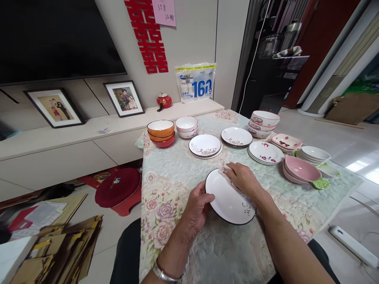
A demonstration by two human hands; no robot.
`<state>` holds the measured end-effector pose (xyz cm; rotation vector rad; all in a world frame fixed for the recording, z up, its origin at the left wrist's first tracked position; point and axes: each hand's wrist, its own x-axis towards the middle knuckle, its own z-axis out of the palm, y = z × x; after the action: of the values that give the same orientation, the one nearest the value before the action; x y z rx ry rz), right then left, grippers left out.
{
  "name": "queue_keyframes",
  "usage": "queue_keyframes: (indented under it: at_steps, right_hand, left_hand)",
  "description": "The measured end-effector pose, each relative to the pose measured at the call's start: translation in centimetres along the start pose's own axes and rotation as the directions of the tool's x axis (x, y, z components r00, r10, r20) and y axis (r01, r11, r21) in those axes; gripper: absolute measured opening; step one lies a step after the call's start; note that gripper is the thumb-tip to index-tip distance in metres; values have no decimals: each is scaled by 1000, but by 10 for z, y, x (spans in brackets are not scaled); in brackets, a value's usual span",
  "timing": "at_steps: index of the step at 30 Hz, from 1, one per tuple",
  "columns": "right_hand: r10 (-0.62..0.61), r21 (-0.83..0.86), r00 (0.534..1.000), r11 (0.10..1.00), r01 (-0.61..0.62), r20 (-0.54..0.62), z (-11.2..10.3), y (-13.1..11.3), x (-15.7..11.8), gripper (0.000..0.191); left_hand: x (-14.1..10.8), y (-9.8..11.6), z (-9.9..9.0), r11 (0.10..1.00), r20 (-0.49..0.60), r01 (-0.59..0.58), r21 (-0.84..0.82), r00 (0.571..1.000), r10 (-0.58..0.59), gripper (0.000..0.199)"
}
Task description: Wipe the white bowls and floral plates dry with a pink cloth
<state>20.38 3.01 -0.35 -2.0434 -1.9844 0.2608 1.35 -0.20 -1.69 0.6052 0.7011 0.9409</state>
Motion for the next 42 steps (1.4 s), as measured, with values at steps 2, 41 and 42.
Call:
queue_keyframes:
  at_steps: [2,41,42]
  right_hand:
    - [68,-47,998,997,-68,-15,-1,2,-1,29]
    - [-70,156,932,979,132,-355,13,-8,2,19]
    - [-15,136,945,989,62,-328,11,-6,2,14]
  left_hand:
    - [0,1,1,999,-57,-18,-32,998,16,53]
    - [-5,2,4,997,6,78,-27,997,-77,73]
    - [-4,2,4,996,6,79,-31,997,-79,74]
